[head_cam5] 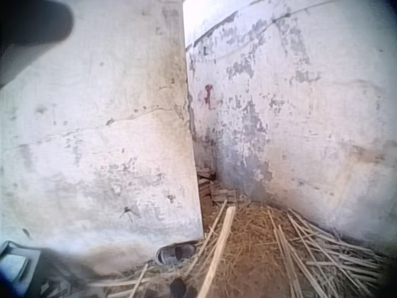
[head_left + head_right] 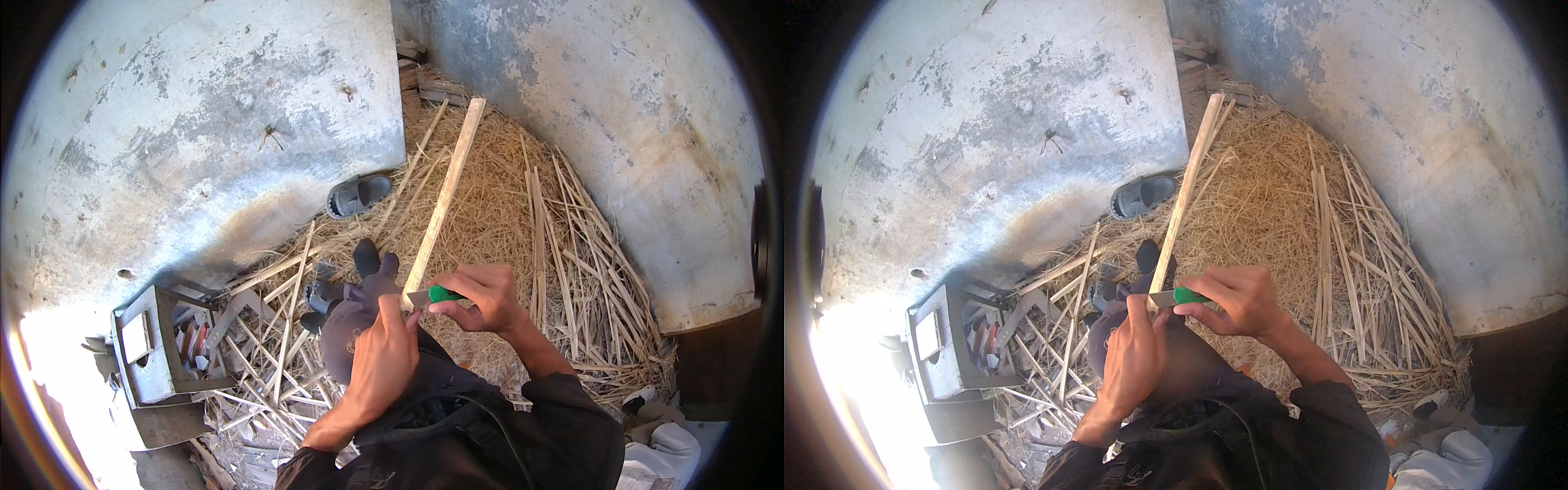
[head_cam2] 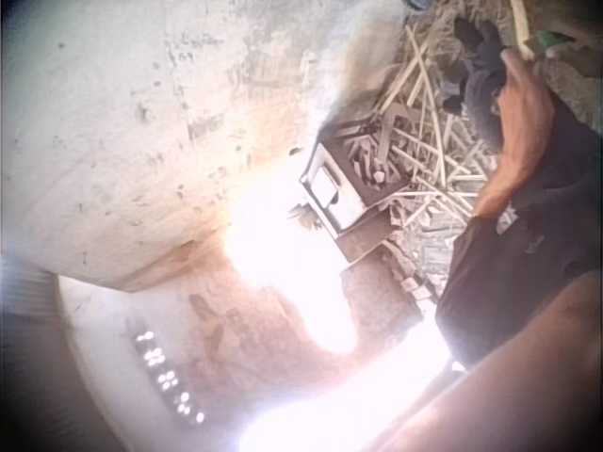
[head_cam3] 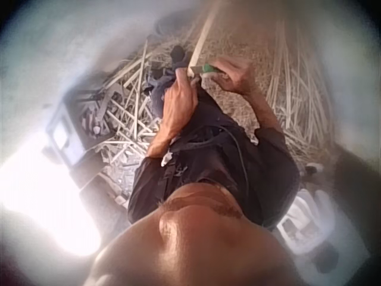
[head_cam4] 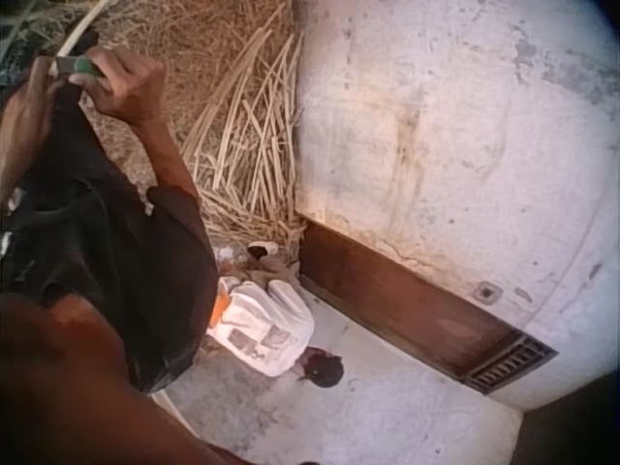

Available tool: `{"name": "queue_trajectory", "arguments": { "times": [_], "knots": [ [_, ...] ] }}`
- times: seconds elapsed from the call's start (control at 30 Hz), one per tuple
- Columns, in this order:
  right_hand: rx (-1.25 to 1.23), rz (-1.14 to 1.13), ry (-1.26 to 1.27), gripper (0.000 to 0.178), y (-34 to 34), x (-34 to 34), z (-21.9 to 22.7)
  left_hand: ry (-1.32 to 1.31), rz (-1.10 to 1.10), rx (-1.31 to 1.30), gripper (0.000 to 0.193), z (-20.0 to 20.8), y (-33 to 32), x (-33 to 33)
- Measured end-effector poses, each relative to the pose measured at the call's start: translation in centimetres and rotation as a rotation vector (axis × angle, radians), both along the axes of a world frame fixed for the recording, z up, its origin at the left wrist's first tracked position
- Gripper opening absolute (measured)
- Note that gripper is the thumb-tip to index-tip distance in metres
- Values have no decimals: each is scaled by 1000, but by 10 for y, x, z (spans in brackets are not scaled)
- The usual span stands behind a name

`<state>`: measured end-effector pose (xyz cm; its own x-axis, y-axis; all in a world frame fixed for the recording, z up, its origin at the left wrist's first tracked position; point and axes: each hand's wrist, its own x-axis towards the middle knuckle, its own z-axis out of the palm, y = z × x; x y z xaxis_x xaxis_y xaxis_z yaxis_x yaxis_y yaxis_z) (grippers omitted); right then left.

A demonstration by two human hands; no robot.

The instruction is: The person sits on the floor and uses a green utility knife to shave the surface of a long bamboo stick. They hold the stick with their left hand and scrape along its length with the knife in their right hand, producing thin wood shavings that fall onto the floor.

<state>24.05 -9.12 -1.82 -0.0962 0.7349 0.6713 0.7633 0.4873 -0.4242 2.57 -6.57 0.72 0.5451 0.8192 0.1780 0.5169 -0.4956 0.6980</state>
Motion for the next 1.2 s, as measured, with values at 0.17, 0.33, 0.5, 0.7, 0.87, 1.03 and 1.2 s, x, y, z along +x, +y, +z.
{"name": "queue_trajectory", "arguments": {
  "times": [0.17, 0.33, 0.5, 0.7, 0.87, 1.03, 1.2],
  "knots": [
    [24, -43, -19, 35, 0, 2, 1, 56, 19, -10, 29, -2, -2, 2],
    [29, -64, -37, 36, -2, 3, 1, 60, 25, -30, 29, -1, -4, 2],
    [21, -66, -94, 38, -3, 5, 6, 64, 28, -23, 28, -3, -5, 1],
    [87, -182, -31, 34, 0, 15, 5, 88, 13, -47, 28, -2, -11, 0],
    [92, -176, -64, 33, 1, 19, 8, 86, 10, -38, 28, -3, -10, 0],
    [114, -161, -107, 32, 5, 18, 6, 90, 35, -30, 28, -5, -11, -3],
    [145, -165, -78, 33, 8, 17, 5, 95, 22, -33, 28, -6, -11, -6]
  ]
}}
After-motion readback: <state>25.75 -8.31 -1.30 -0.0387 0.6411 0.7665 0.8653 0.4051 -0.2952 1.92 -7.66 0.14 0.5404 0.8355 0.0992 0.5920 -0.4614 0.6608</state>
